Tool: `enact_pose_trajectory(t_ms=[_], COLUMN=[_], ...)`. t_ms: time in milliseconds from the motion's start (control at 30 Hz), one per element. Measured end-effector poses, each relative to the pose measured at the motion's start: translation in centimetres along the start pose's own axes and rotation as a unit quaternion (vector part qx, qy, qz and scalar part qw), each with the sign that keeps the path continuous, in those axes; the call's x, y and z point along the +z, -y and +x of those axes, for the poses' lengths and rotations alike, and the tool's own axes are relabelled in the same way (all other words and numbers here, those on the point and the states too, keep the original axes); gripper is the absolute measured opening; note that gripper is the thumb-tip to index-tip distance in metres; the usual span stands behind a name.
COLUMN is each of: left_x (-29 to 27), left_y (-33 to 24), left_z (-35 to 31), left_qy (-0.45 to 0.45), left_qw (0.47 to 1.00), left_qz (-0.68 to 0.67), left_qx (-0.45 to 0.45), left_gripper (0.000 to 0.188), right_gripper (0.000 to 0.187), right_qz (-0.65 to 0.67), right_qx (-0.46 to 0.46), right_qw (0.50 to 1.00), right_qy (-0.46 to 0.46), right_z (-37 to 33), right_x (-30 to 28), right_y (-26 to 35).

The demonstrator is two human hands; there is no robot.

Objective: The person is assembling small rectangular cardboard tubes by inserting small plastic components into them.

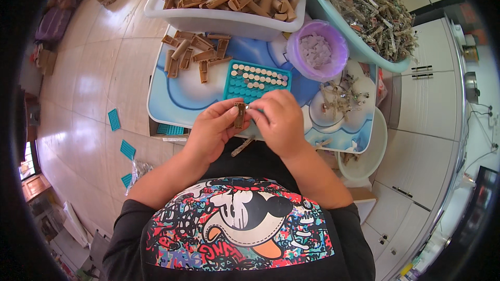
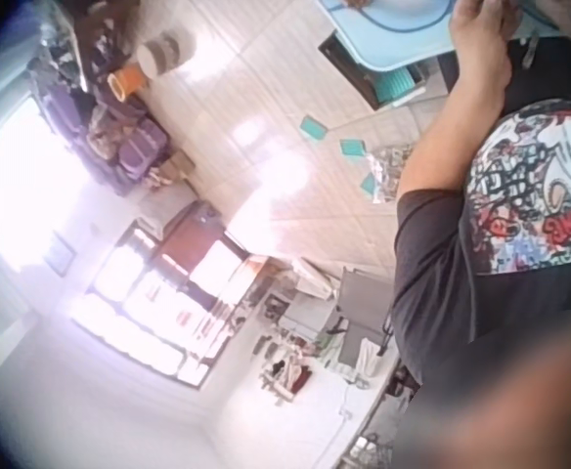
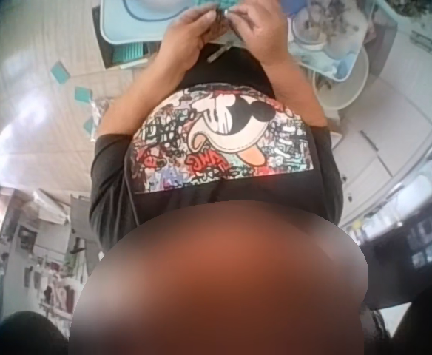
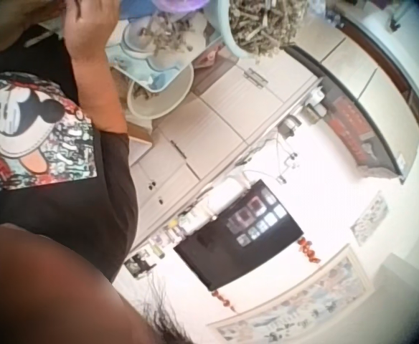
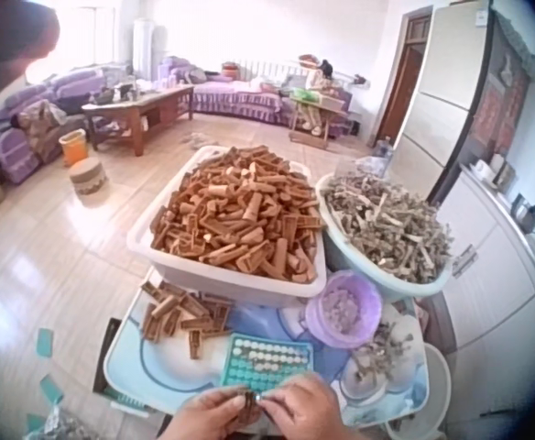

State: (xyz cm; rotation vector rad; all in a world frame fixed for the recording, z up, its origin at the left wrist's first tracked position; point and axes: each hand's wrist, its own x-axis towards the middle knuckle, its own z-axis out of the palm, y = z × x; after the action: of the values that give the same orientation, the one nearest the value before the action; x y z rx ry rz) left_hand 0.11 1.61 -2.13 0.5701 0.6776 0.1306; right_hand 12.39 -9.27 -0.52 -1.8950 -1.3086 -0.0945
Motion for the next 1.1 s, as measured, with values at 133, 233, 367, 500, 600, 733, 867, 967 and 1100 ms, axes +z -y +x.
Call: enact_pose_trajectory(t_ms=[133, 233, 367, 500, 600, 733, 867, 967, 1100], left_x=[-0.1, -0.2, -0.1, 0.1, 0.3, 0.2, 0.1, 0.2, 0.0], left_y=[0.1, 0.0, 0.0, -0.1, -0.1, 0.0, 0.0, 0.1, 0.2], left_z=[0.1, 0.1, 0.1, 0.0, 0.0, 0.0, 0.0, 0.0, 0.1], left_qy=[0.002, 0.004, 0.0, -0.005, -0.006, -0.01, -0.011, -0.013, -0.008], left_qw=[1.0, 1.0, 1.0, 1.0, 1.0, 1.0, 1.0, 1.0, 1.0], left_qz=[-0.006, -0.012, -0.003, -0.004, -0.001, -0.007, 0.004, 0.005, -0.014], left_qx=[-0.001, -0.004, -0.008, 0.0, 0.0, -0.001, -0.003, 0.003, 0.0], left_gripper=[0.03, 0.029, 0.029, 0.029, 0.029, 0.029, 0.029, 0.028, 0.029], right_gripper=[0.015, 0.016, 0.017, 0.017, 0.015, 0.015, 0.016, 0.016, 0.016], right_qz=[-0.013, -0.023, -0.011, -0.122, -0.137, -0.042, 0.009, 0.009, 0.003], right_qx=[-0.033, -0.06, -0.058, -0.033, -0.034, -0.033, -0.024, -0.033, -0.071], right_qw=[0.999, 0.998, 0.998, 0.992, 0.99, 0.998, 1.0, 0.999, 0.997], right_qy=[0.019, 0.027, 0.02, -0.016, -0.006, -0.019, 0.005, 0.022, 0.025], right_z=[-0.4, -0.8, 0.4, 1.3, 1.2, 0.5, 0.2, -0.1, -0.4], right_x=[0.8, 0.8, 0.1, 0.5, 0.6, 0.3, 0.2, 0.5, 0.9], right_y=[0.2, 0.3, -1.1, -2.8, -3.1, -1.8, -0.3, -0.2, 0.0])
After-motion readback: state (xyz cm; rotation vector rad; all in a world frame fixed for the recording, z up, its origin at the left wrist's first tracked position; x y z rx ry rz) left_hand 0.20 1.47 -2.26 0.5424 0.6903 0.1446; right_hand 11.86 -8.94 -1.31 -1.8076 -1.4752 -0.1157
